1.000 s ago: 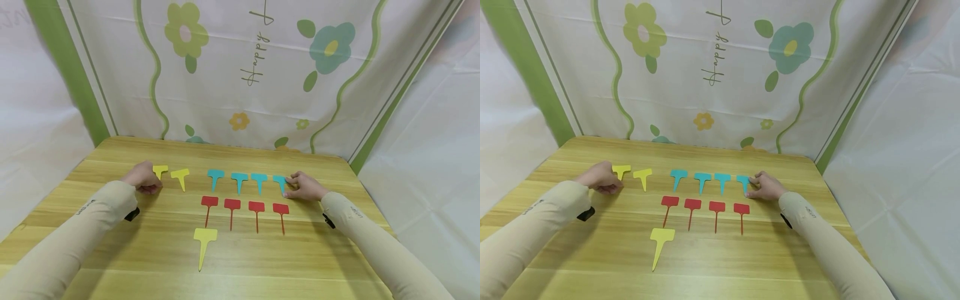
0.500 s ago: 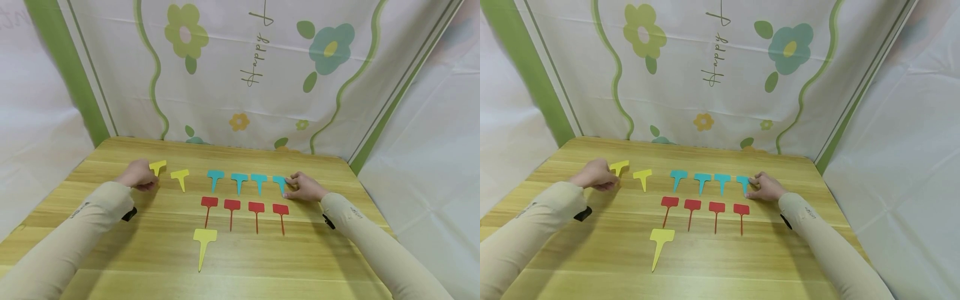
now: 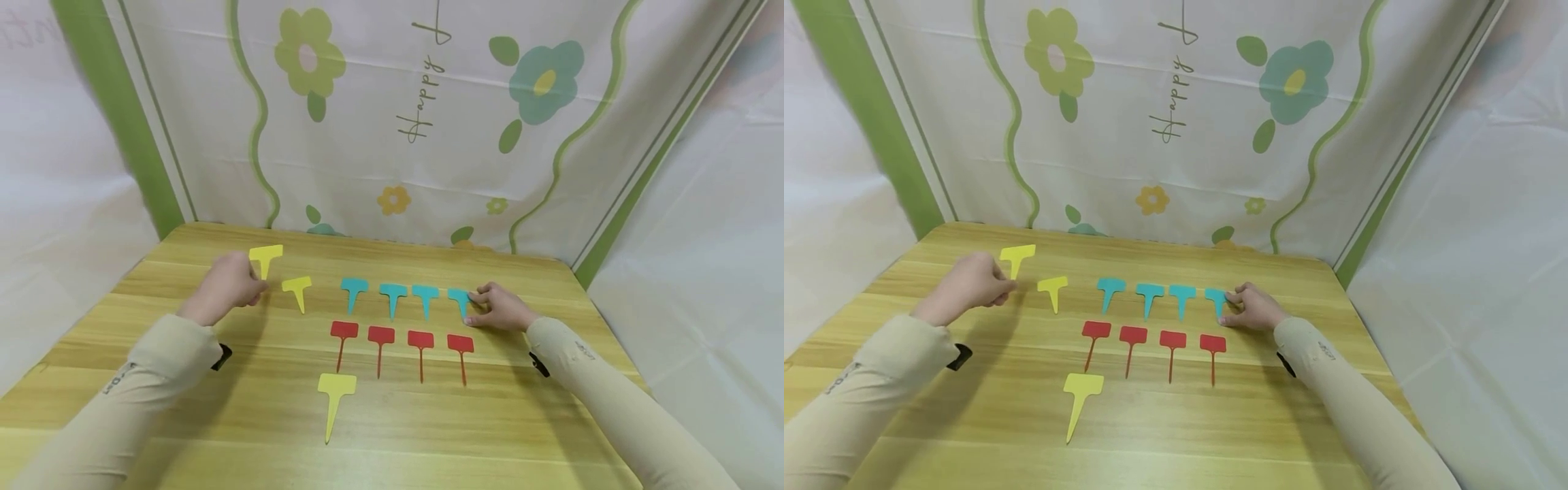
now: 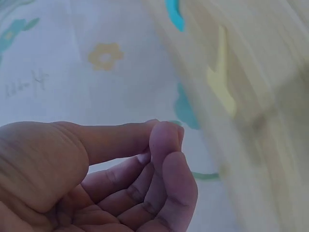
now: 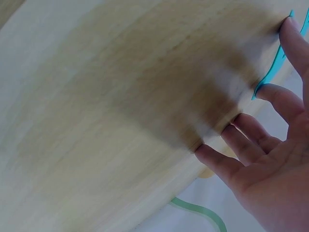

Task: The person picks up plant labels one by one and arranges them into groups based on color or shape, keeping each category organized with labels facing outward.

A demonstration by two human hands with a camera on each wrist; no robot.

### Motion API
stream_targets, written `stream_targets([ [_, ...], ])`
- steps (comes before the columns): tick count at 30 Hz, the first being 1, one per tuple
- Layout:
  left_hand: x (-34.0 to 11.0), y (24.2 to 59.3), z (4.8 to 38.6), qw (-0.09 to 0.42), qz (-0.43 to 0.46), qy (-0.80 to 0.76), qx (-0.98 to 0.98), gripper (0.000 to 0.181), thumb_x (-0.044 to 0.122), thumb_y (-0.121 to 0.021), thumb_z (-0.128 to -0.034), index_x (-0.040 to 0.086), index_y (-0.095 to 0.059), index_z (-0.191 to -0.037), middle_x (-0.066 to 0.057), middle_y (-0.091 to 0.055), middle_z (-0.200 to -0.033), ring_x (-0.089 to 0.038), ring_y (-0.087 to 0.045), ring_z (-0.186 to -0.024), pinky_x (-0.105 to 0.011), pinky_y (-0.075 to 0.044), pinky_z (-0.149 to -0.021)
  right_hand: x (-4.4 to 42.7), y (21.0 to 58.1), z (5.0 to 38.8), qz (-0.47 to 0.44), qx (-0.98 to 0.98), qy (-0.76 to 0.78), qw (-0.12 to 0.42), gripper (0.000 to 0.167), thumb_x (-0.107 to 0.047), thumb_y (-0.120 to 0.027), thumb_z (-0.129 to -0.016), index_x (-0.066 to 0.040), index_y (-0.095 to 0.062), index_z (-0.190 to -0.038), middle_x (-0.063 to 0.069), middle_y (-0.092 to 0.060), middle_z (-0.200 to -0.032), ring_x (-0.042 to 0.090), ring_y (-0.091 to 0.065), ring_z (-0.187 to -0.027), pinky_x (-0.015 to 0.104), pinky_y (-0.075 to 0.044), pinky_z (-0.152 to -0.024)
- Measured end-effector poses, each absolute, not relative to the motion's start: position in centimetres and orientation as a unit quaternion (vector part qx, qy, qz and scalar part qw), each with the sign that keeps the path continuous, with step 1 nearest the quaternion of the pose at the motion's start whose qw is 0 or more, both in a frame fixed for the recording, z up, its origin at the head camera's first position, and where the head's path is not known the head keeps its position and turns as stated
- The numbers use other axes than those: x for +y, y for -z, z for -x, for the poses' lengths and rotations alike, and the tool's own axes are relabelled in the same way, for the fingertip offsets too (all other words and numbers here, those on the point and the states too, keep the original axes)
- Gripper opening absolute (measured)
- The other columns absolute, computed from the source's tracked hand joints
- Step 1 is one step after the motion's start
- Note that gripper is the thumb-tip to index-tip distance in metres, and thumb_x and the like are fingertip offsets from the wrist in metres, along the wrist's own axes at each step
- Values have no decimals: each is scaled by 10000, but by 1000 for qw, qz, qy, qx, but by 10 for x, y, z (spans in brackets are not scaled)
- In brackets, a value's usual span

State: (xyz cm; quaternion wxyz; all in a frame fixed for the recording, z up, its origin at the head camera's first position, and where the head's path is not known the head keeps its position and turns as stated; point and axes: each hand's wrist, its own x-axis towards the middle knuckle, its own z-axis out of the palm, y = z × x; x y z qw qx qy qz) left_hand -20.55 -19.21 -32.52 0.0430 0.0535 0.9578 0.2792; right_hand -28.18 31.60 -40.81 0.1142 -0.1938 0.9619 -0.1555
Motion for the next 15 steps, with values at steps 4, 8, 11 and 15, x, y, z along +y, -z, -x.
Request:
stream_targets([
  [4,-177,320,186,15,-64,-282,957,503,56,-624,-911,135,-435,-451,35,-419,-420,-78,-291,-404,-224,-278,-427,317,408,282,194,961,158,115,831,-503,-724,-852,1,-428,-1442,314,-349,-1438,505,-383,-1276,616,-323,-1024],
  [8,-164,320,161,-15,-78,-282,956,550,65,-651,-910,164,-376,-444,54,-374,-407,-70,-262,-396,-217,-255,-415,319,410,282,198,961,157,112,834,-510,-715,-857,10,-427,-1442,321,-343,-1439,517,-377,-1274,628,-322,-1017],
  [11,-158,322,142,-41,-79,-282,955,563,74,-662,-904,171,-360,-439,75,-358,-397,-64,-255,-393,-224,-262,-419,319,410,282,197,962,156,111,835,-513,-715,-855,8,-429,-1442,319,-342,-1443,518,-370,-1279,629,-318,-1019],
  [15,-151,324,119,-63,-68,-281,955,574,72,-670,-898,176,-307,-466,95,-250,-428,-69,-231,-411,-236,-266,-435,318,409,283,196,962,155,111,831,-509,-717,-856,8,-431,-1440,317,-343,-1446,518,-366,-1285,628,-315,-1022],
])
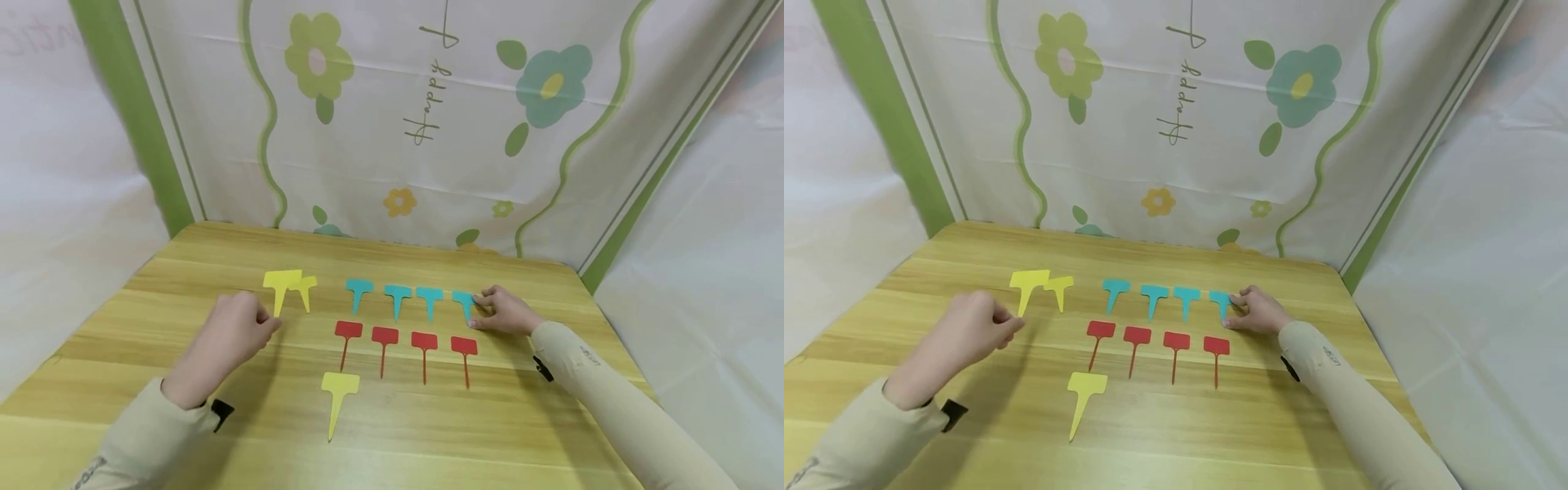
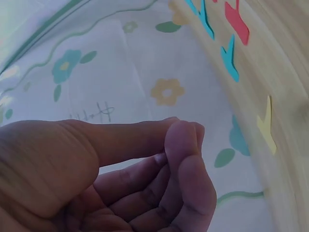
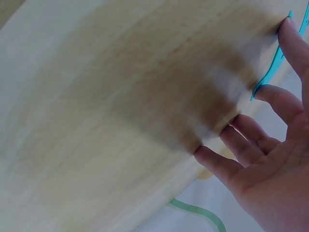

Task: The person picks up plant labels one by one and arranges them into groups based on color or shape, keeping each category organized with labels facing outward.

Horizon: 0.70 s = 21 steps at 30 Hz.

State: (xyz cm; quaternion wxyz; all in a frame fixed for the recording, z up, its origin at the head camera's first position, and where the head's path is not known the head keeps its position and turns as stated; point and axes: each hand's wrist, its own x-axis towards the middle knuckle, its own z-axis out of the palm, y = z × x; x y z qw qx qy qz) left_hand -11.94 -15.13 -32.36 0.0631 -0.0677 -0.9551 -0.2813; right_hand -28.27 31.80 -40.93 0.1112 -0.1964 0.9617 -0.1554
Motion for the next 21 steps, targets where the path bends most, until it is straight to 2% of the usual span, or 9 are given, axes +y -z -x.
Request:
stream_targets([
  [6,-143,331,100,86,59,295,-950,601,49,-692,-892,181,-273,-481,95,-169,-480,-61,-196,-434,-208,-216,-425,318,410,282,199,962,154,109,823,-497,-719,-860,14,-432,-1437,320,-345,-1442,520,-370,-1280,631,-315,-1020],
  [12,-136,344,97,81,26,305,-949,581,74,-688,-898,171,-305,-472,94,-199,-462,-60,-230,-422,-201,-219,-415,318,409,281,200,962,152,111,827,-500,-717,-860,19,-430,-1436,323,-343,-1440,521,-374,-1277,628,-321,-1017],
  [21,-116,353,87,83,2,318,-944,588,66,-703,-886,164,-290,-479,89,-179,-490,-74,-209,-465,-210,-205,-447,317,409,282,198,960,163,112,824,-494,-717,-863,19,-428,-1439,318,-338,-1446,516,-362,-1287,624,-314,-1025],
])
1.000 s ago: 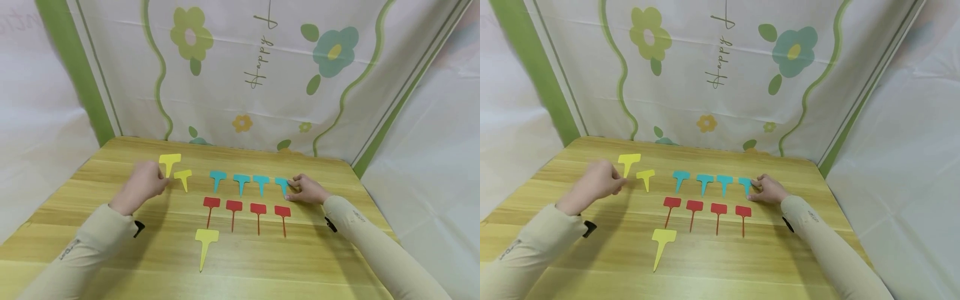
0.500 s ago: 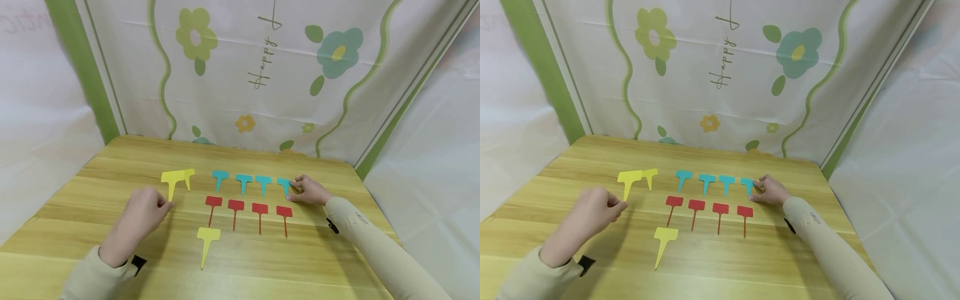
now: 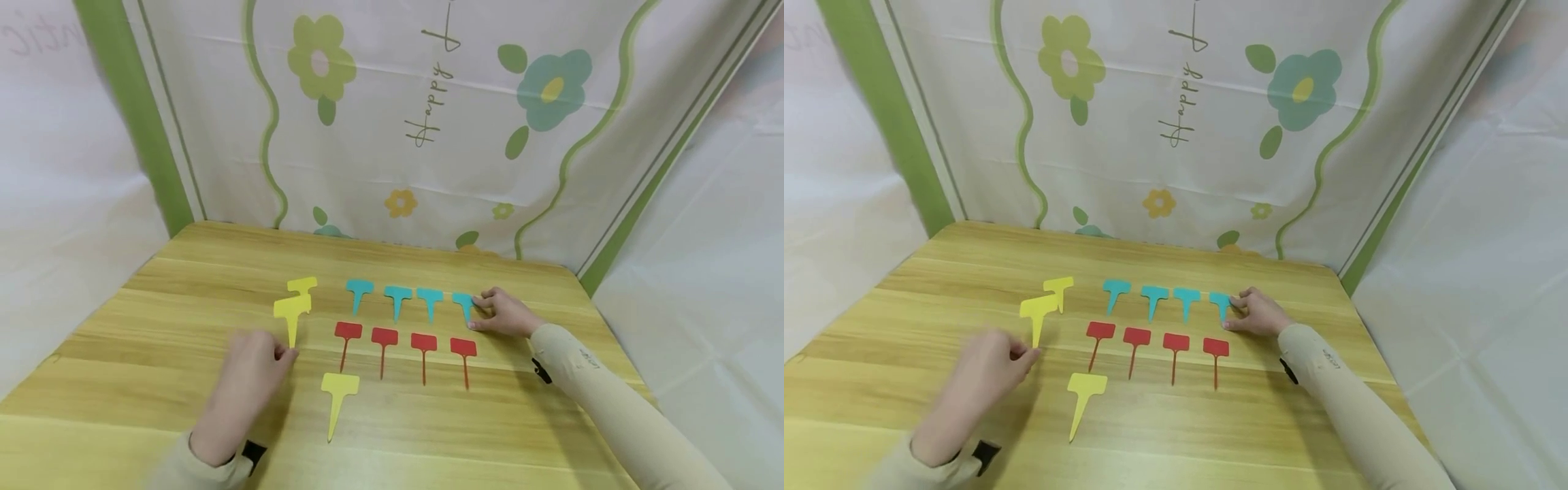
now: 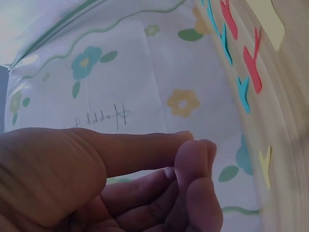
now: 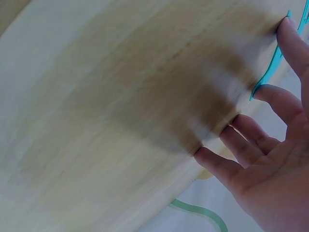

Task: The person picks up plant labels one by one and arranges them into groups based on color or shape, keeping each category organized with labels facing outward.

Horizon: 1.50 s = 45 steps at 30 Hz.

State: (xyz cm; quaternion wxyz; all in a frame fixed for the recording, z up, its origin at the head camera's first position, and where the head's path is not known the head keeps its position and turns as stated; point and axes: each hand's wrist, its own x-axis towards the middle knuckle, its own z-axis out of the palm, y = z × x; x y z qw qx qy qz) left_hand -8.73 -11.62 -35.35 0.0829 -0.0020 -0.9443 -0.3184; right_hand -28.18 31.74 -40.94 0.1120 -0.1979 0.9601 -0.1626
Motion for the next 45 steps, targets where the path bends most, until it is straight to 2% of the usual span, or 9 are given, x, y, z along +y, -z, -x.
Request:
stream_targets([
  [8,-86,360,69,48,-17,333,-942,539,73,-709,-890,139,-365,-480,75,-248,-474,-68,-266,-446,-198,-243,-422,316,411,282,189,961,166,112,839,-513,-720,-851,6,-431,-1444,299,-337,-1456,508,-357,-1296,618,-309,-1033],
  [13,-68,364,63,47,0,331,-943,506,62,-721,-869,132,-408,-477,63,-307,-491,-76,-309,-461,-223,-288,-427,315,414,282,186,961,169,115,836,-509,-725,-847,-5,-431,-1445,288,-334,-1464,497,-354,-1305,609,-309,-1039],
  [17,-58,367,60,54,17,325,-944,507,39,-726,-838,132,-395,-465,72,-290,-495,-83,-312,-461,-240,-299,-432,316,414,282,189,961,169,114,835,-510,-727,-846,-6,-433,-1444,288,-336,-1463,496,-356,-1303,609,-312,-1037],
  [24,-44,374,58,24,46,331,-942,444,17,-718,-829,122,-440,-499,63,-337,-505,-97,-342,-473,-237,-324,-435,316,412,282,189,961,169,111,831,-500,-730,-847,5,-437,-1439,299,-335,-1456,509,-354,-1295,621,-309,-1030],
  [29,-36,379,55,12,83,324,-942,394,-14,-725,-789,112,-448,-539,37,-389,-535,-112,-362,-510,-248,-349,-455,317,413,283,193,960,170,110,828,-493,-731,-850,8,-434,-1438,304,-337,-1453,507,-355,-1297,613,-311,-1033],
  [36,-26,381,53,-51,98,330,-937,232,-37,-725,-797,50,-546,-677,5,-433,-548,-134,-390,-501,-273,-367,-456,318,415,284,195,961,163,106,839,-512,-724,-849,-1,-431,-1447,300,-334,-1455,508,-363,-1289,616,-320,-1023],
  [40,-22,382,54,-68,97,335,-935,178,-54,-717,-788,11,-575,-703,-8,-454,-562,-141,-401,-504,-278,-382,-469,319,415,284,193,961,163,108,843,-521,-718,-851,-9,-426,-1454,292,-328,-1460,503,-364,-1290,614,-324,-1020],
  [45,-19,385,53,-80,97,340,-932,224,-70,-694,-778,27,-556,-630,-1,-422,-557,-148,-361,-486,-278,-345,-448,320,415,285,193,962,162,108,845,-525,-719,-847,-12,-429,-1453,292,-335,-1454,501,-373,-1284,609,-329,-1020],
])
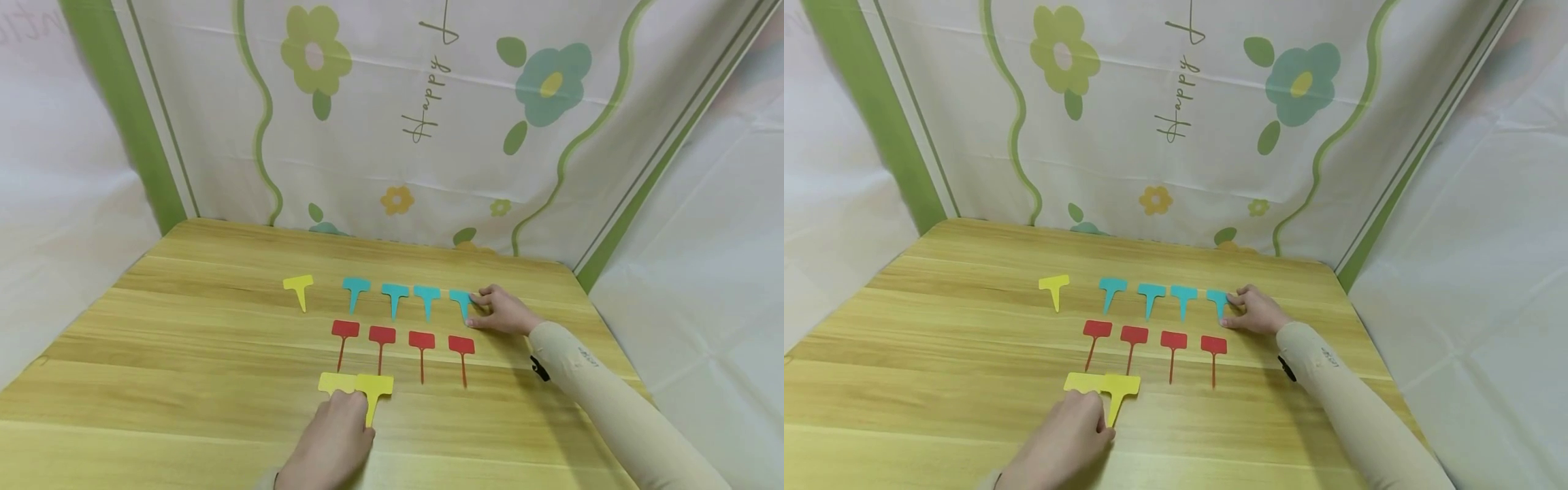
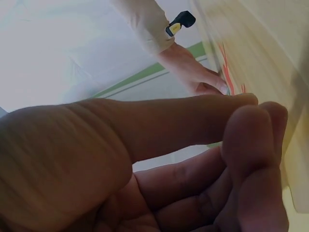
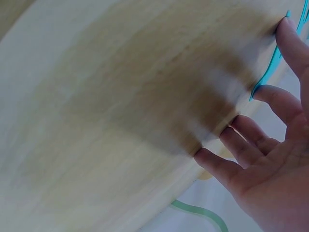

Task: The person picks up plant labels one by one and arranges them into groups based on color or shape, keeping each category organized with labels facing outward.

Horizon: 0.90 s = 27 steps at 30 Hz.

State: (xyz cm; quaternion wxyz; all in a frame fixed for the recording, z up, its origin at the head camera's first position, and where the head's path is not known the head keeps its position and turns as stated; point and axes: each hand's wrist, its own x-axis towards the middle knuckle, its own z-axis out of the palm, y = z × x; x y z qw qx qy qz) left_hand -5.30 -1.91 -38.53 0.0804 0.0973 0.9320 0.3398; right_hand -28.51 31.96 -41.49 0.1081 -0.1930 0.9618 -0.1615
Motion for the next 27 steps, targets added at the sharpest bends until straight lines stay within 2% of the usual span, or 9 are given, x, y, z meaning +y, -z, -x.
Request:
stream_targets([
  [4,-18,388,50,74,-104,-344,930,290,-84,-678,-769,62,-518,-576,25,-371,-538,-135,-313,-467,-264,-308,-427,319,413,284,196,961,164,108,845,-522,-721,-847,-7,-429,-1450,300,-338,-1450,501,-374,-1284,605,-331,-1021],
  [12,-15,392,49,51,-113,-342,931,298,-118,-637,-739,78,-488,-570,40,-346,-543,-115,-285,-468,-246,-272,-421,319,410,283,194,960,167,111,838,-516,-716,-853,-5,-425,-1451,303,-328,-1457,507,-368,-1287,613,-328,-1020],
  [17,-11,396,49,36,-107,-338,934,271,-129,-619,-710,76,-484,-596,24,-392,-547,-122,-319,-483,-255,-311,-425,319,411,283,195,960,165,113,836,-516,-714,-854,-4,-426,-1449,306,-331,-1453,503,-364,-1290,612,-327,-1022],
  [27,-8,401,53,51,-99,-333,936,208,-125,-652,-685,37,-536,-626,-9,-449,-578,-143,-374,-495,-282,-367,-442,318,411,283,197,960,164,113,840,-512,-719,-852,-1,-424,-1449,314,-331,-1451,511,-360,-1290,619,-321,-1021],
])
